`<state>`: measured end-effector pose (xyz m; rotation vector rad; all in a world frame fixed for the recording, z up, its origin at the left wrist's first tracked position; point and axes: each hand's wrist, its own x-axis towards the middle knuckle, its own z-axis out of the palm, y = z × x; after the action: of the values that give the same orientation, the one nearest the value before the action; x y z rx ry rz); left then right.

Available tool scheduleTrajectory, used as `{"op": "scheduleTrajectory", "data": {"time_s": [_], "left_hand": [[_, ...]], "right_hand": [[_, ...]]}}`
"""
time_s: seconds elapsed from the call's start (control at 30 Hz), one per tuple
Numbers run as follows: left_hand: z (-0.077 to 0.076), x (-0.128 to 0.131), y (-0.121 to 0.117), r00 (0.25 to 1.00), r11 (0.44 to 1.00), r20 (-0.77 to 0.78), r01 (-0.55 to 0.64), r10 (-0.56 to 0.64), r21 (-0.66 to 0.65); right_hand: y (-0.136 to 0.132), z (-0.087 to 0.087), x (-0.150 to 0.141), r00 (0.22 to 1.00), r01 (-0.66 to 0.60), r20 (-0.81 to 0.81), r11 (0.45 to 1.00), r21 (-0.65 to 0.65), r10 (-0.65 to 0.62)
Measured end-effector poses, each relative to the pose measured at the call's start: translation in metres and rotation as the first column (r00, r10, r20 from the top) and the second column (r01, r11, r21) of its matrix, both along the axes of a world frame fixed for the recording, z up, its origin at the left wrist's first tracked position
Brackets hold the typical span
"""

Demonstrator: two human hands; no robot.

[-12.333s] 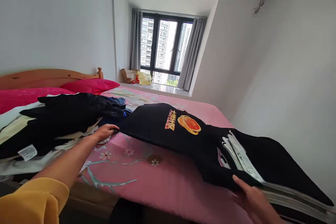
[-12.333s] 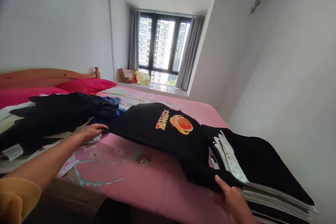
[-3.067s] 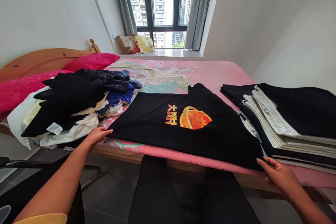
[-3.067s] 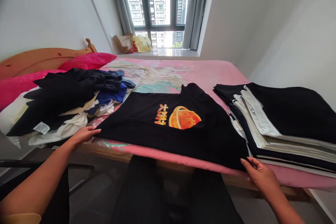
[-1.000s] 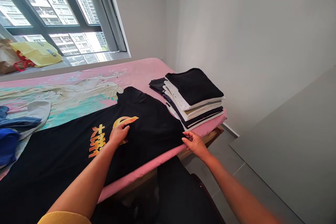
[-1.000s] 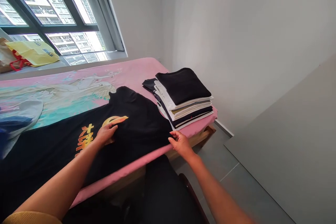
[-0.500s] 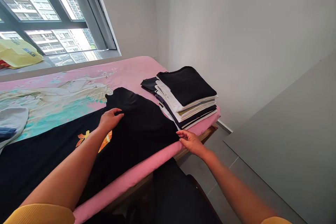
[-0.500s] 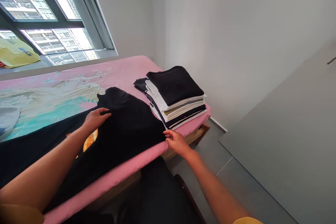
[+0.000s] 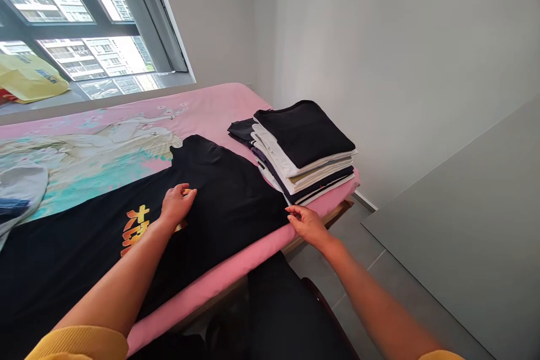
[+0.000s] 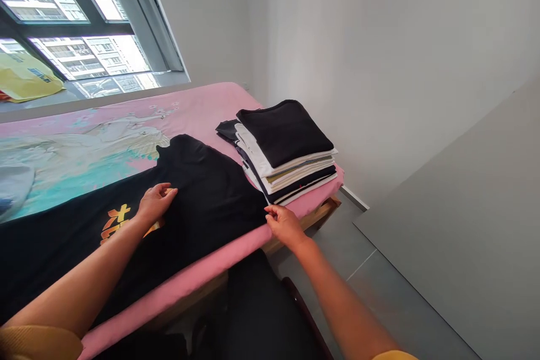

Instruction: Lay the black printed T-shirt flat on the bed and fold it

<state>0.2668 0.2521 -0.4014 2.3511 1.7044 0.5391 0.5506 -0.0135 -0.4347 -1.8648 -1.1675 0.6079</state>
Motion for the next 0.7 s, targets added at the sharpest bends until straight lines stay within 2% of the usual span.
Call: {"op": "scheduleTrajectory", "data": {"time_s": [0.07,0.1,0.13,0.17,0.23,0.27,0.3,0.33,0.4,0.47,0.5,0.57,0.63,0.7], "left_hand": [[0.009,-0.001,-0.036,0.988,0.965,0.058,0.124,-0.141,0.232],[0.011,-0.003,-0.059,0.962,0.921,0.053,0.238,-0.267,0.309],[0.012,-0.006,-0.084,0.915,0.866,0.010,0.377,-0.402,0.329],[0.011,-0.010,-0.109,0.862,0.811,-0.049,0.493,-0.505,0.316],[0.003,-0.022,-0.154,0.740,0.715,-0.210,0.672,-0.639,0.191],[-0.003,-0.032,-0.169,0.715,0.712,-0.269,0.690,-0.645,0.128],[-0.009,-0.043,-0.180,0.728,0.742,-0.306,0.665,-0.614,0.092],[-0.016,-0.056,-0.184,0.766,0.794,-0.332,0.603,-0.551,0.072],[-0.025,-0.088,-0.180,0.868,0.914,-0.349,0.400,-0.353,0.071],[-0.029,-0.127,-0.163,0.930,0.987,-0.348,0.149,-0.123,0.051],[-0.029,-0.149,-0.153,0.940,0.999,-0.342,0.021,-0.009,0.032],[-0.026,-0.196,-0.136,0.928,0.979,-0.322,-0.203,0.187,-0.017],[-0.021,-0.247,-0.125,0.901,0.940,-0.304,-0.338,0.309,-0.047],[-0.015,-0.298,-0.123,0.878,0.911,-0.296,-0.408,0.375,-0.056]], "right_hand": [[0.001,0.002,-0.002,0.998,-0.003,0.062,1.000,-0.014,0.004],[0.002,0.003,-0.004,0.995,-0.008,0.100,1.000,-0.021,0.010],[0.001,0.003,-0.005,0.990,-0.011,0.138,1.000,-0.029,0.015],[0.001,0.004,-0.006,0.985,-0.013,0.172,0.999,-0.041,0.020],[0.000,0.004,-0.007,0.976,-0.014,0.218,0.998,-0.068,0.029],[-0.001,0.003,-0.008,0.973,-0.017,0.226,0.997,-0.080,0.035],[-0.001,0.003,-0.008,0.972,-0.022,0.232,0.996,-0.087,0.041],[-0.002,0.002,-0.009,0.970,-0.026,0.237,0.996,-0.090,0.046],[-0.003,0.000,-0.010,0.965,-0.023,0.257,0.995,-0.096,0.047],[-0.004,-0.002,-0.011,0.958,-0.004,0.285,0.994,-0.113,0.036],[-0.004,-0.004,-0.011,0.955,0.010,0.297,0.992,-0.125,0.027],[-0.005,-0.007,-0.012,0.953,0.036,0.303,0.989,-0.145,0.010],[-0.007,-0.011,-0.011,0.956,0.043,0.292,0.985,-0.166,0.007],[-0.007,-0.017,-0.009,0.956,0.041,0.292,0.980,-0.195,0.018]]}}
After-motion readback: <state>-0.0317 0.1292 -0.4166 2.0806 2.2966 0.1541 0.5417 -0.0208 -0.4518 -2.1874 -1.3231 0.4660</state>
